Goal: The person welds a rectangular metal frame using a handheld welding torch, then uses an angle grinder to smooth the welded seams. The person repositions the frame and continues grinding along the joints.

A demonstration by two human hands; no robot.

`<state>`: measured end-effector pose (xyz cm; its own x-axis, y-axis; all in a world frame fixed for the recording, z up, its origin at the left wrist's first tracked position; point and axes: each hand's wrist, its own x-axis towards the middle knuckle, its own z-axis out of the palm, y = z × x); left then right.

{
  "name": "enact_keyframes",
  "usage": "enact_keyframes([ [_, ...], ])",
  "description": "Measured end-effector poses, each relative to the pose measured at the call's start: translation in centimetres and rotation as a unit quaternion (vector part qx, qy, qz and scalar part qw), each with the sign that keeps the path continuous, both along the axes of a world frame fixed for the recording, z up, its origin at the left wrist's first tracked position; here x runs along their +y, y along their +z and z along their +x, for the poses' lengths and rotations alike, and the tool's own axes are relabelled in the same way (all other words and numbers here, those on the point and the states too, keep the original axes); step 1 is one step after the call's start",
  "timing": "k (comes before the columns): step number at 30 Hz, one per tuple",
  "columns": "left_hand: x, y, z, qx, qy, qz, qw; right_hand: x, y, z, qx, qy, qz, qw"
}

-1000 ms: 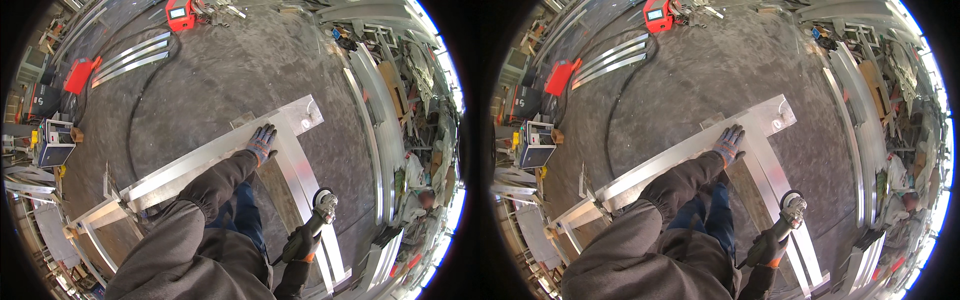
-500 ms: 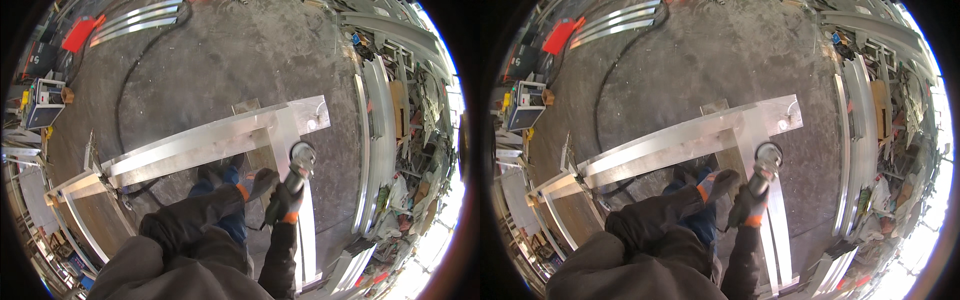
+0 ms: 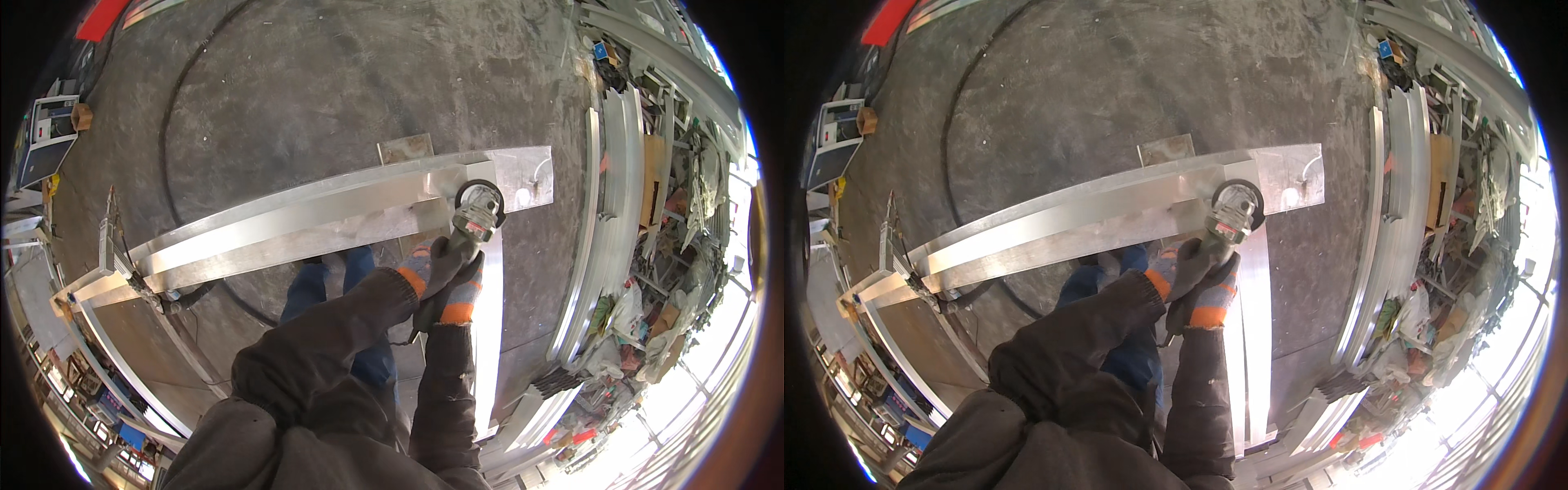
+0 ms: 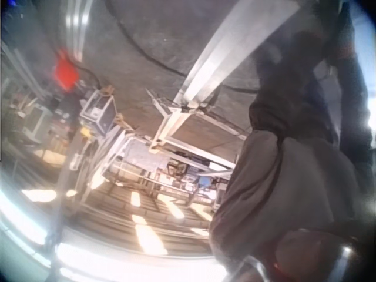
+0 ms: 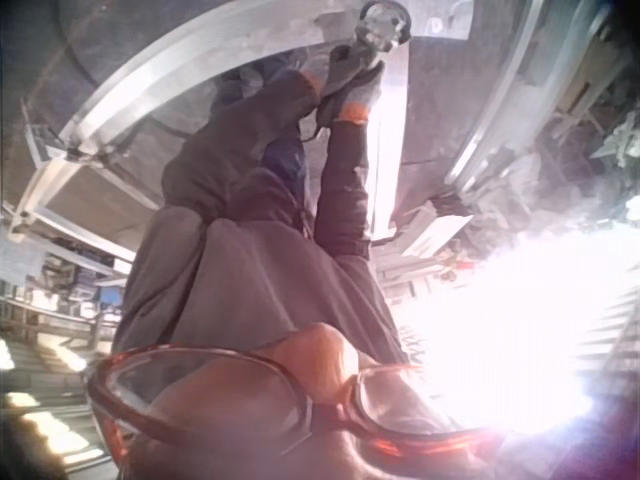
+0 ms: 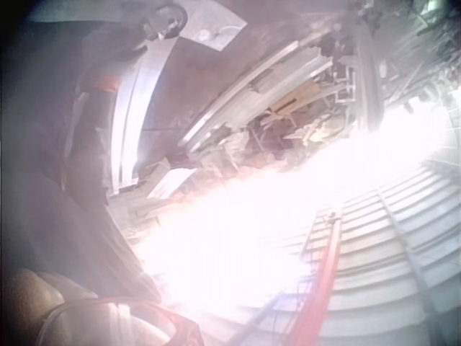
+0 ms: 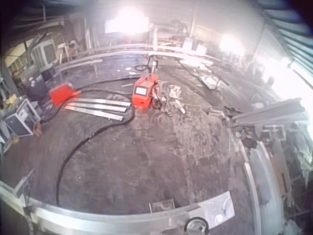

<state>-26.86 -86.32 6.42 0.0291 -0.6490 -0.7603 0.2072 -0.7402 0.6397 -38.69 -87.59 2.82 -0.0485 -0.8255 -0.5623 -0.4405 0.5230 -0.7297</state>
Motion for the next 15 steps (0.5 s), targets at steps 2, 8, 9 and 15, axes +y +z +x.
enact_keyframes([
  [2, -0.2, 0.1, -0.3, 0.096, 0.133, 0.013, 0.986, -0.1, -2.5, -1.0, 0.007, 0.061, -0.016, 0.998],
  [8, -0.8, 1.1, 0.8, 0.04, 0.016, -0.02, 0.999, -0.2, -4.6, -2.5, -0.041, 0.02, -0.053, 0.998],
  [9, -1.0, 1.2, 1.0, 0.048, 0.029, -0.006, 0.998, -0.2, -3.9, -2.5, -0.013, 0.042, -0.066, 0.997],
  [15, -1.2, 1.4, 1.9, 0.058, 0.052, 0.003, 0.997, -0.9, -1.0, 0.4, 0.071, 0.113, -0.045, 0.99],
])
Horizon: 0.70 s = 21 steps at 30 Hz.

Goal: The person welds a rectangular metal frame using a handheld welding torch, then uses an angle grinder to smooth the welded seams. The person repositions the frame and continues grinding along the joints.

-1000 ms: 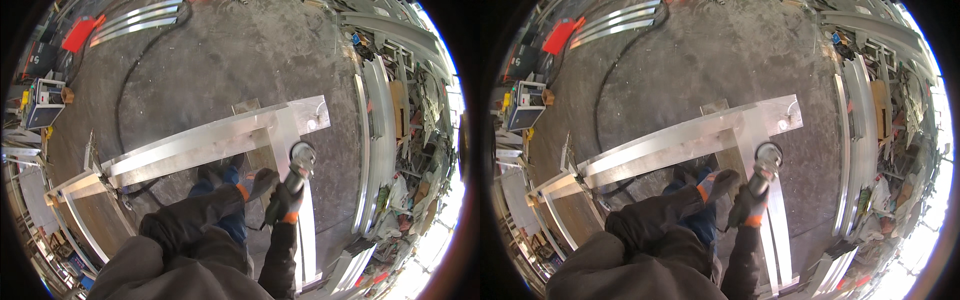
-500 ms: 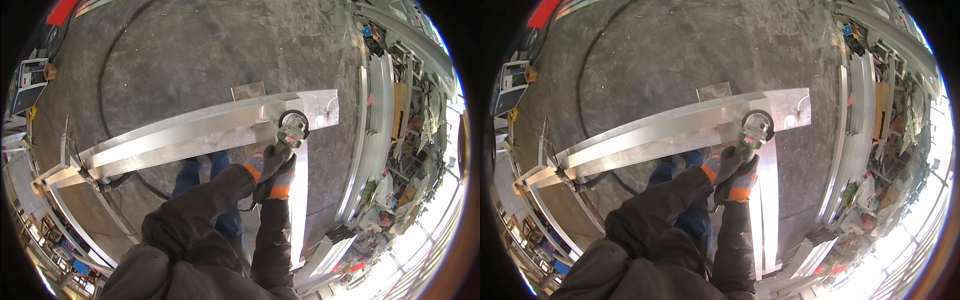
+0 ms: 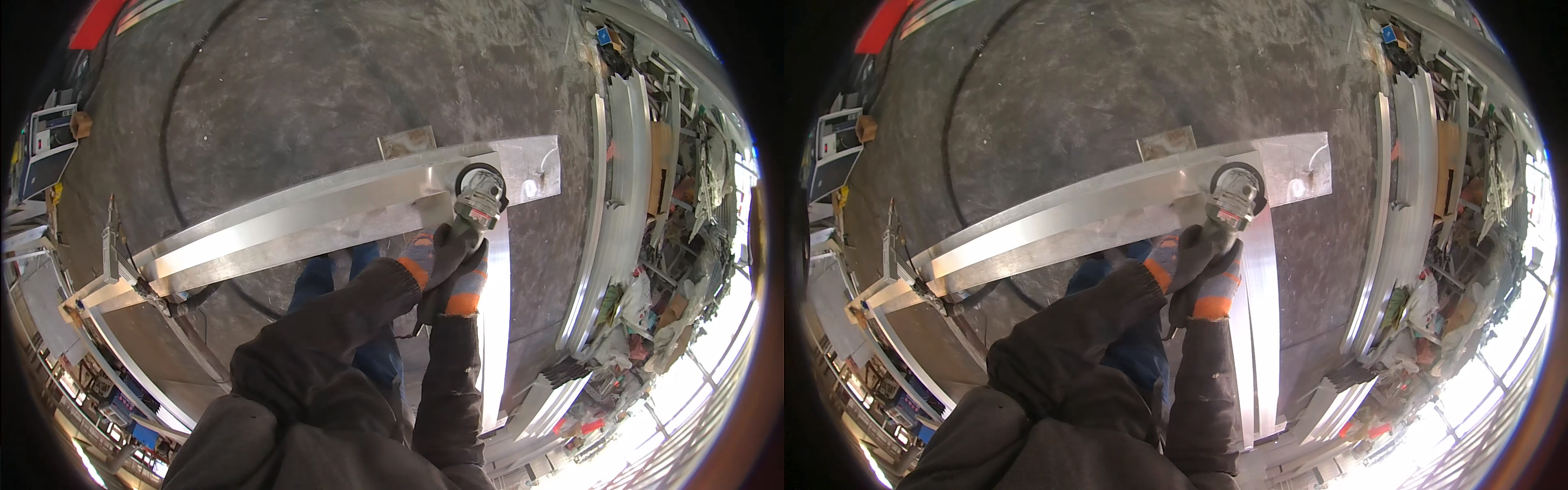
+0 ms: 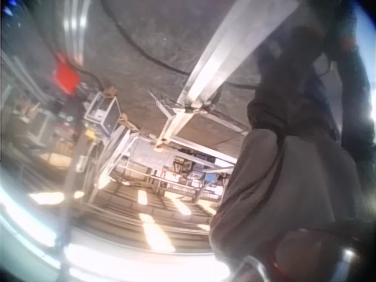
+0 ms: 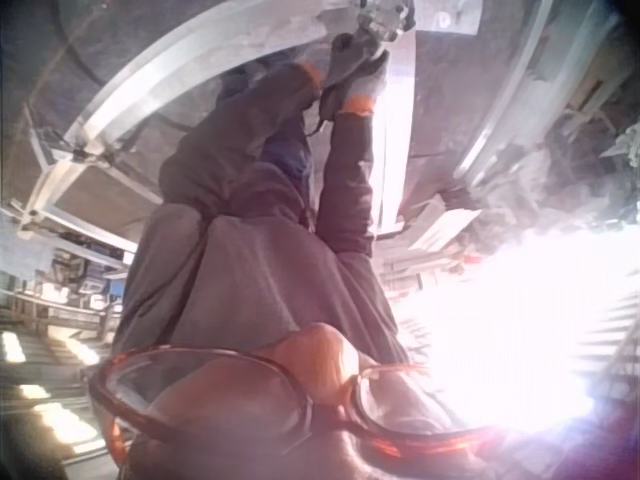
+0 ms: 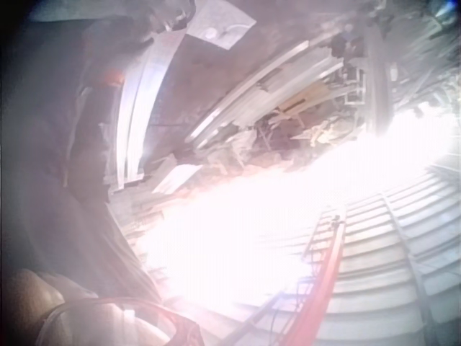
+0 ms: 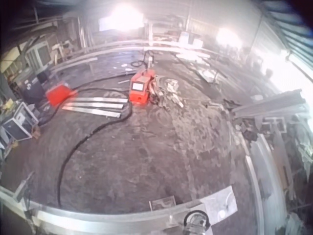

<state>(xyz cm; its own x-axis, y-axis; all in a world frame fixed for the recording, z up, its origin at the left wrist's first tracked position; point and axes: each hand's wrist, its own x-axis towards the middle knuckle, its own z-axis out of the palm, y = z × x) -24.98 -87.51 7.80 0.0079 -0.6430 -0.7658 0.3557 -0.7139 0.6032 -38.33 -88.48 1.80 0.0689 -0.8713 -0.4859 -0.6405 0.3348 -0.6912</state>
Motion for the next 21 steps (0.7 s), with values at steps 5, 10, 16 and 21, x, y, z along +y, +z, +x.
enact_keyframes([
  [5, 0.1, -0.2, 0.4, 0.015, 0.031, 0.022, 0.999, -0.2, 1.1, 0.4, 0.021, -0.01, 0.062, 0.998],
  [10, -0.2, -0.1, 0.5, -0.043, -0.044, -0.018, 0.998, -0.7, 0.4, -0.4, -0.088, -0.118, 0.089, 0.985],
  [16, -0.6, 0.5, 1.1, -0.009, -0.031, 0.003, 0.999, -0.8, -1.6, -1.3, -0.045, -0.007, 0.046, 0.998],
  [21, -0.9, 1.1, 1.5, -0.01, -0.038, 0.002, 0.999, -1.2, 0.0, -0.1, 0.023, 0.03, 0.002, 0.999],
])
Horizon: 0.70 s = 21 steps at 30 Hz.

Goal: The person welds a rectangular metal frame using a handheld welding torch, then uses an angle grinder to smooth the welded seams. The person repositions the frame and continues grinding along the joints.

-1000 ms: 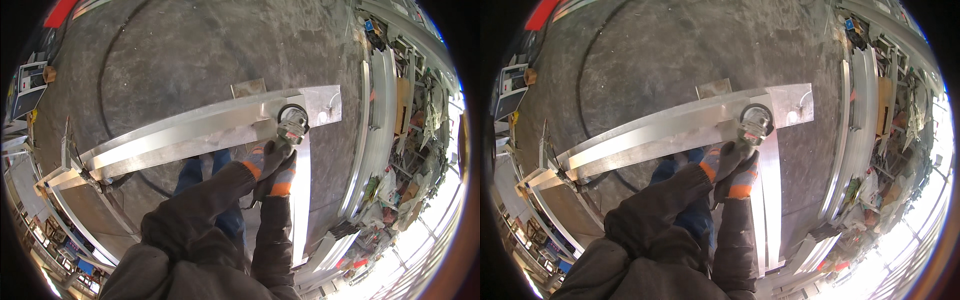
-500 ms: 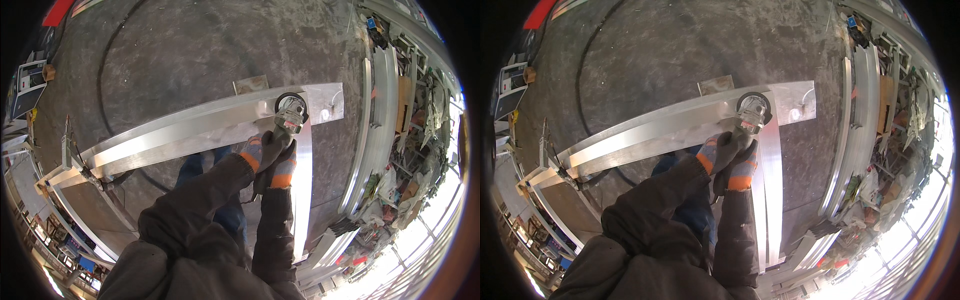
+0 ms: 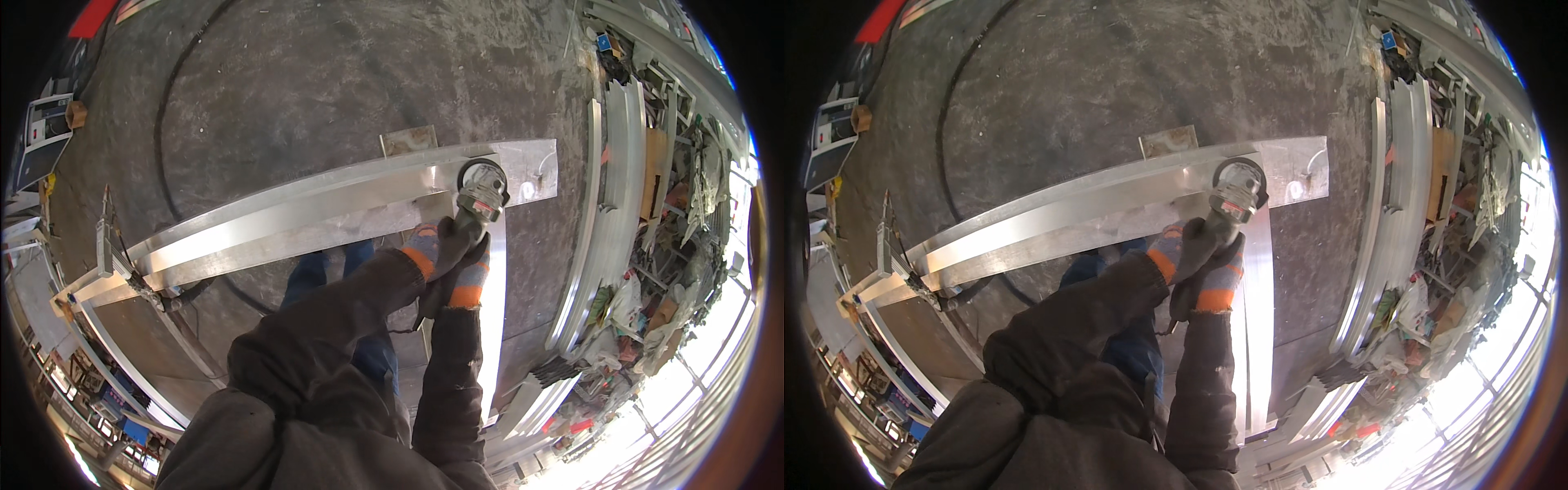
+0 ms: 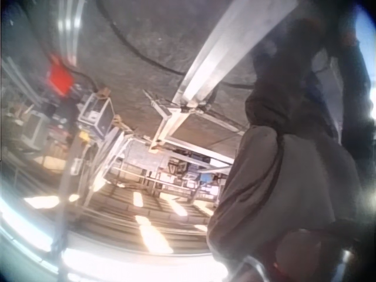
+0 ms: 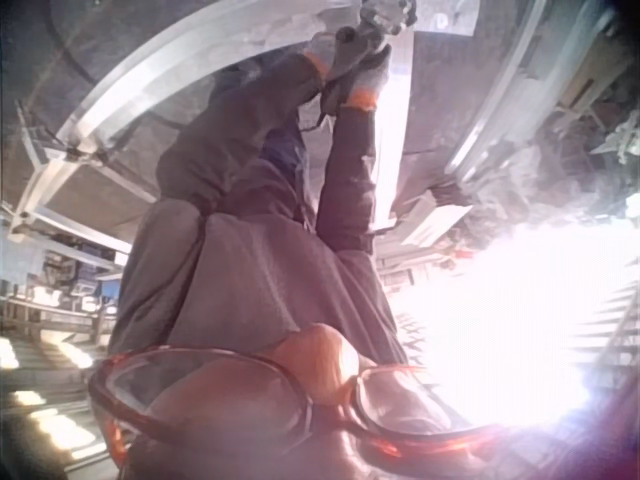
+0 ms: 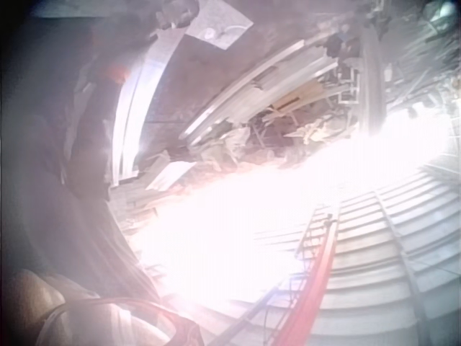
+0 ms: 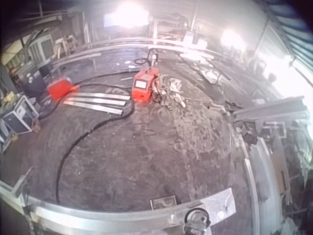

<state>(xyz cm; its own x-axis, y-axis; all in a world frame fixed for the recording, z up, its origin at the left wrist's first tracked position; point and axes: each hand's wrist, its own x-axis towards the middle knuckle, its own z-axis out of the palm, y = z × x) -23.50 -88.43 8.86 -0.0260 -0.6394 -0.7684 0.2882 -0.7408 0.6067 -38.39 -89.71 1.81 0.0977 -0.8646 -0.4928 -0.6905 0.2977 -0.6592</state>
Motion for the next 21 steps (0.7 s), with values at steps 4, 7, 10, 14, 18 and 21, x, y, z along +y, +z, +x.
enact_keyframes([
  [4, -0.2, -0.1, -0.2, -0.013, 0.03, -0.007, 0.999, -0.5, 2.4, 1.8, 0.022, -0.026, 0.004, 0.999],
  [7, -0.3, -0.9, -0.5, -0.06, -0.05, -0.021, 0.997, -0.5, 2.8, 1.9, -0.103, -0.21, 0.082, 0.969],
  [10, -0.1, -1.4, -0.5, -0.02, 0.008, -0.007, 1.0, -0.1, 1.6, 1.3, -0.014, -0.05, 0.013, 0.999],
  [14, 0.7, -1.2, -0.5, -0.036, -0.022, 0.005, 0.999, 0.9, -0.6, 0.1, -0.073, -0.08, 0.02, 0.994],
  [18, 1.9, -1.2, -1.4, -0.037, 0.068, 0.01, 0.997, 2.4, -1.4, -1.1, 0.068, 0.023, -0.008, 0.997],
  [21, 2.9, -2.1, -2.0, 0.023, 0.129, 0.005, 0.991, 2.9, -1.6, -1.3, 0.045, -0.003, 0.063, 0.997],
])
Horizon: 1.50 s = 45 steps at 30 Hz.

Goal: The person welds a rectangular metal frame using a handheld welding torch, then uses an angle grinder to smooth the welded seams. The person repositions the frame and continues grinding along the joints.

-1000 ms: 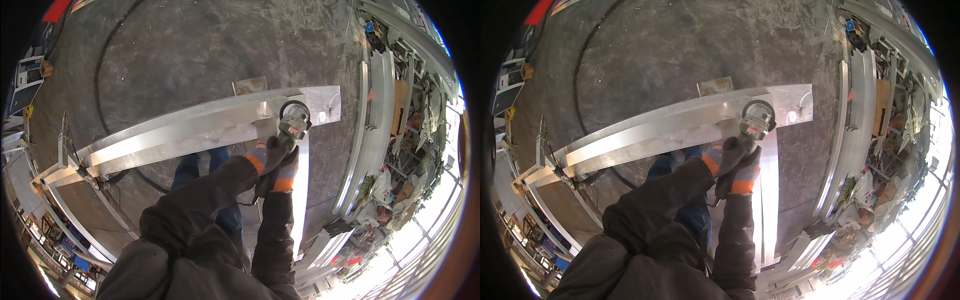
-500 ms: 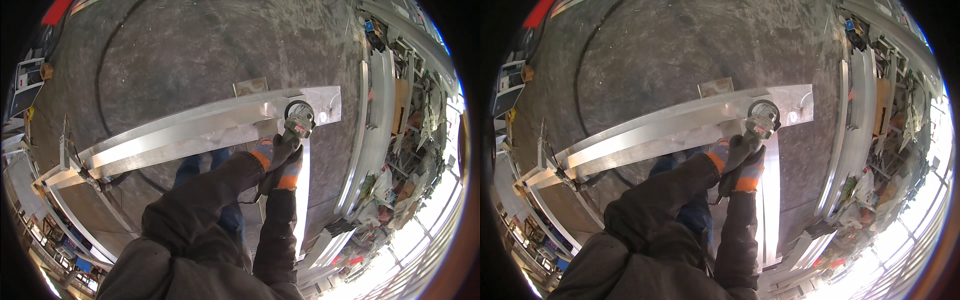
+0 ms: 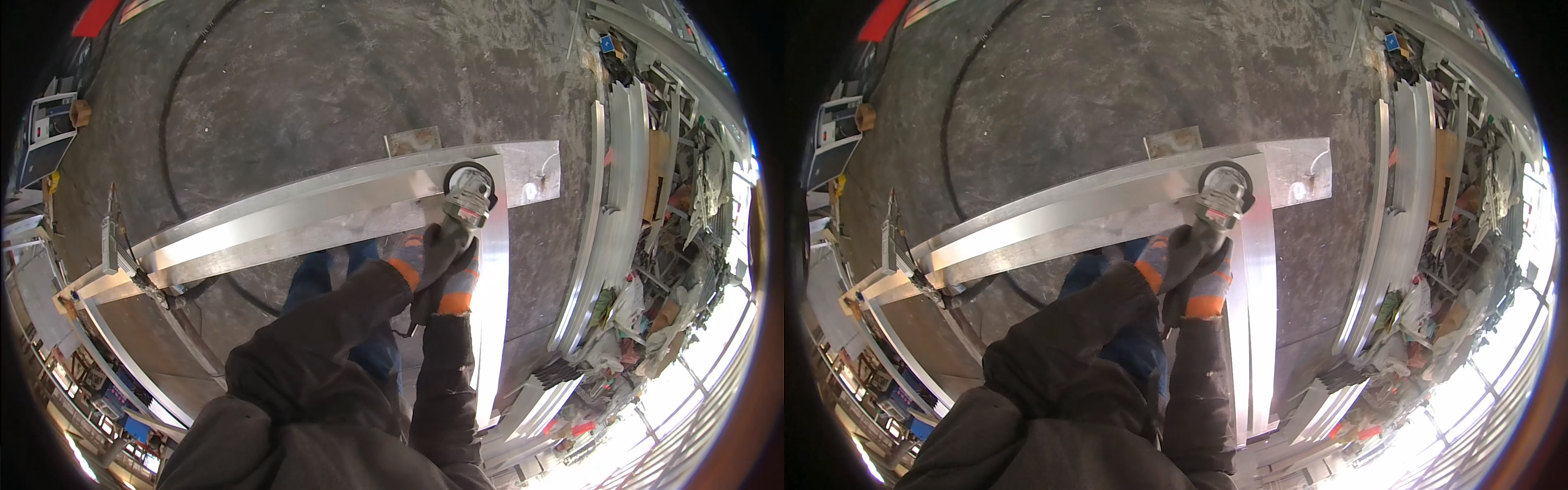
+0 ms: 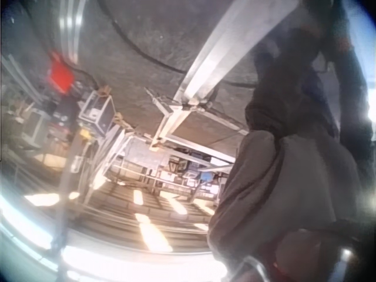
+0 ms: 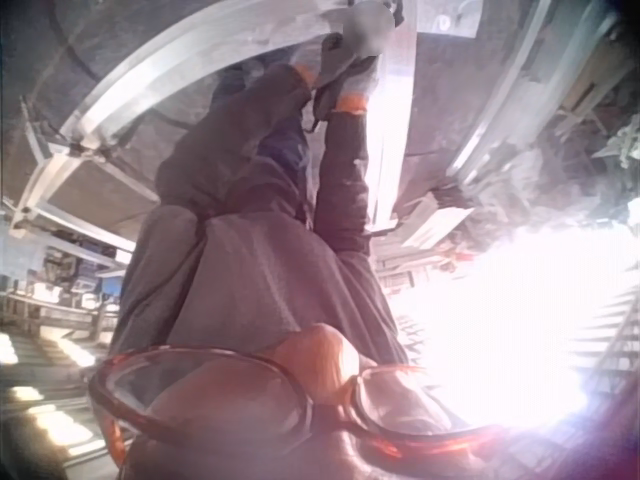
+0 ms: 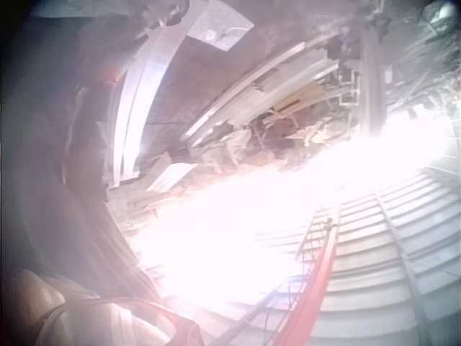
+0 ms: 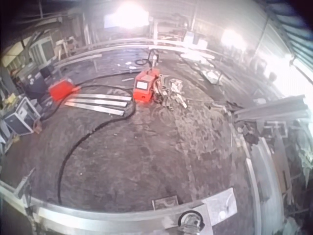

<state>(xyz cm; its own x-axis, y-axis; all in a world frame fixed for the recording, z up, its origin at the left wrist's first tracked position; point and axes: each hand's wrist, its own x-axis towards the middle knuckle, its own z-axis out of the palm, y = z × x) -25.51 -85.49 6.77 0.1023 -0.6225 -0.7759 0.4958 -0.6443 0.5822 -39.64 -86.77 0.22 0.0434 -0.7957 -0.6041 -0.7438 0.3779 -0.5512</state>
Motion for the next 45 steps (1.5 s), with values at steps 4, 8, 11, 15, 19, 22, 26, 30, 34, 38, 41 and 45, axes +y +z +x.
enact_keyframes([
  [4, 0.9, -1.6, -0.8, -0.152, -0.172, -0.023, 0.973, 0.0, 0.3, 0.3, -0.315, -0.26, 0.072, 0.91],
  [8, 1.3, -1.8, -1.0, -0.04, -0.031, -0.008, 0.999, 0.0, 1.9, 1.3, 0.03, 0.09, -0.002, 0.996],
  [11, 1.4, -1.4, -1.0, -0.028, -0.141, 0.011, 0.99, 0.5, 3.0, 1.7, -0.122, -0.08, -0.027, 0.989],
  [15, 1.6, -0.9, -0.9, -0.101, -0.128, -0.003, 0.987, 1.0, 3.3, 1.3, -0.093, -0.043, -0.005, 0.995],
  [19, 1.2, -0.1, -0.6, -0.03, -0.005, -0.002, 1.0, 0.8, 2.4, 0.7, 0.011, 0.041, -0.052, 0.998],
  [22, 0.2, 0.3, -0.3, -0.067, -0.181, -0.033, 0.981, 0.2, 1.5, 0.2, -0.17, -0.081, -0.025, 0.982],
  [26, -0.7, 0.9, 0.2, -0.055, -0.064, 0.017, 0.996, -0.4, 0.8, 0.0, -0.026, 0.094, -0.126, 0.987],
  [30, -1.1, 1.4, 0.2, -0.035, -0.101, 0.0, 0.994, -0.8, 0.9, 0.1, -0.082, -0.045, -0.024, 0.995],
  [34, -1.8, 0.9, 0.4, -0.034, -0.163, -0.025, 0.986, -1.9, 2.4, -0.3, -0.236, -0.125, 0.005, 0.964],
  [38, -0.6, 0.6, 1.5, 0.02, -0.129, -0.028, 0.991, -1.1, 3.4, 0.5, -0.092, 0.14, -0.083, 0.982],
  [41, 2.3, 2.0, 1.9, -0.213, -0.25, -0.159, 0.931, 2.3, 2.8, 2.4, -0.23, -0.073, 0.02, 0.97],
  [45, 2.9, 2.5, 2.9, -0.138, -0.15, -0.087, 0.975, 3.6, 1.8, 3.0, -0.158, 0.034, -0.04, 0.986],
])
